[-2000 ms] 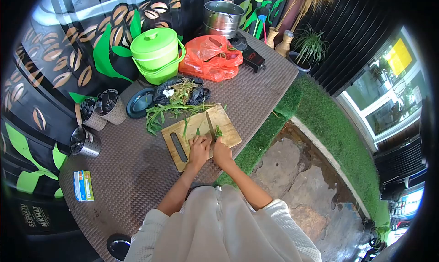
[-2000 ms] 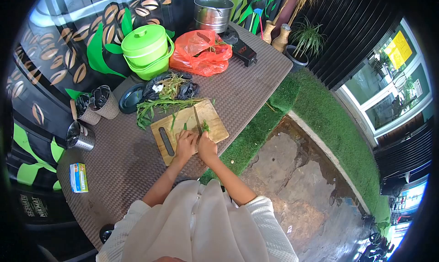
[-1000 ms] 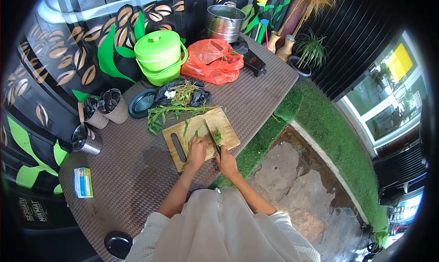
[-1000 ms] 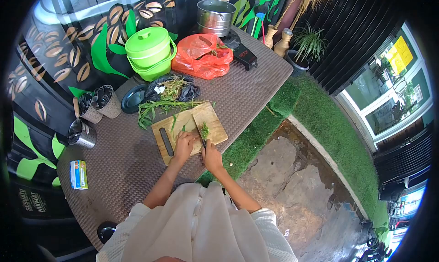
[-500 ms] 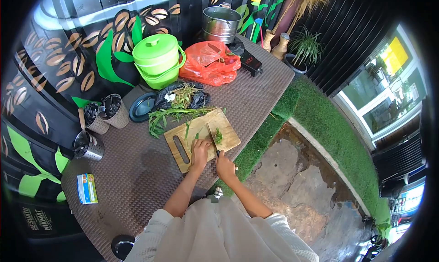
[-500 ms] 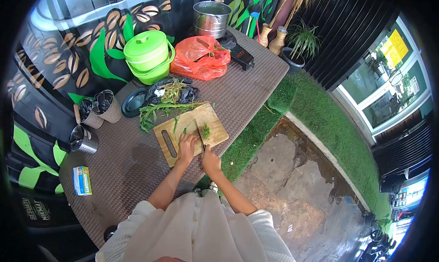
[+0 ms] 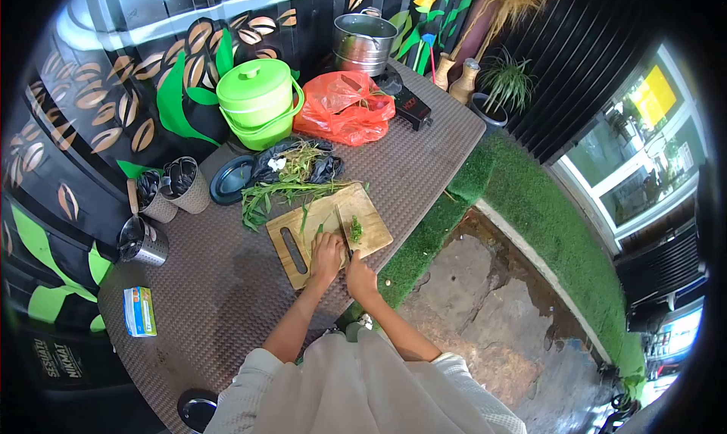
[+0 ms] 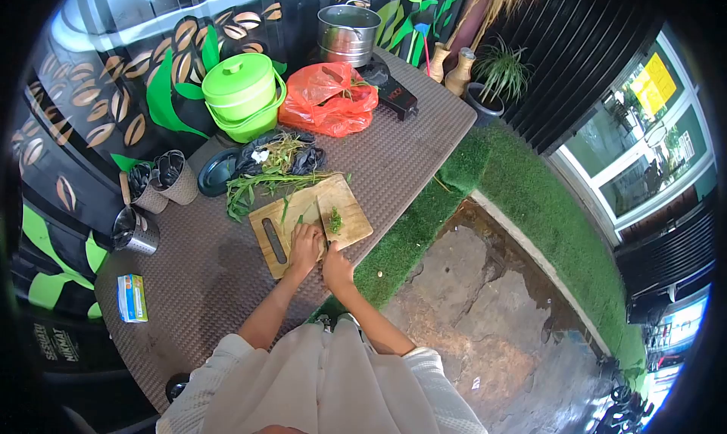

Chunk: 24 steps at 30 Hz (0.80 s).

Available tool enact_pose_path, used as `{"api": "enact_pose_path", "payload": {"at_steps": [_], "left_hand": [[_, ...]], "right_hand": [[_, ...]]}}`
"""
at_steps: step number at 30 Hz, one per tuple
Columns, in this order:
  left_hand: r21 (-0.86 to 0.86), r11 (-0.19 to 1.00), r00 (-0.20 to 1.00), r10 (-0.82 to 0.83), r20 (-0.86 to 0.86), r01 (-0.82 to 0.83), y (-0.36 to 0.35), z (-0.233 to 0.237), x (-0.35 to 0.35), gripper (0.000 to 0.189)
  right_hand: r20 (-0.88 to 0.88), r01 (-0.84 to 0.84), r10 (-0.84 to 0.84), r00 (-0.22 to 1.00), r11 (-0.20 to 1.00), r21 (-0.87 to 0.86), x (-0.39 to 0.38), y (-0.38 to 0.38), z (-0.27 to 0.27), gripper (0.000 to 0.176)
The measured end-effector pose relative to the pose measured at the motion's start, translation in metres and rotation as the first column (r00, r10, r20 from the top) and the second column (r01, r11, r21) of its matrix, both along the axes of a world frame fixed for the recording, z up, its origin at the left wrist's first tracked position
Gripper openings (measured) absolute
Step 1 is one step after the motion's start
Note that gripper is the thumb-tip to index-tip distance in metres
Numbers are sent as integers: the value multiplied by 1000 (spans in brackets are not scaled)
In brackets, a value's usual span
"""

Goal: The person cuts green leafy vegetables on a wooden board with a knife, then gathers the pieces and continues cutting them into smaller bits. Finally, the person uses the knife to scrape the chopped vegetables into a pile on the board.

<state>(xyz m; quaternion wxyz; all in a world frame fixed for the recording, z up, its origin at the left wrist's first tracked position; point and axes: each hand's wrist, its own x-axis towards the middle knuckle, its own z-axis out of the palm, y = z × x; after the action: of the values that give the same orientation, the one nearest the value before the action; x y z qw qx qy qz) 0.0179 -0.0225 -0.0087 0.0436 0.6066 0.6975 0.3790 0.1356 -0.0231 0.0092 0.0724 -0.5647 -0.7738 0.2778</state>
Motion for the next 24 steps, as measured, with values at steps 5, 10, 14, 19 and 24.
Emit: {"api": "enact_pose_path", "payload": {"at_steps": [5,10,14,19,24], "left_hand": [[27,999,1000,18,-16,-17,3,-9,1,7],[2,1000,1000,23,12,-23,1,-2,3,7],[-14,1000,999,2,-48,-3,2,-5,3,8],[21,1000,999,-12,-30,13,-3,-4,4,10],[115,993,999,-43,0,42,-6,-6,4,11]], "right_hand": [[-59,-70,71,996,997,27,7,36,-3,30],[-54,-77,74,996,996,-50,17,17,7,30],[-26,-62,60,998,996,-68,12,8,10,32],[-70,-66,63,996,997,-51,10,31,4,34],[9,-106,107,994,993,-50,18,7,15,35]]}}
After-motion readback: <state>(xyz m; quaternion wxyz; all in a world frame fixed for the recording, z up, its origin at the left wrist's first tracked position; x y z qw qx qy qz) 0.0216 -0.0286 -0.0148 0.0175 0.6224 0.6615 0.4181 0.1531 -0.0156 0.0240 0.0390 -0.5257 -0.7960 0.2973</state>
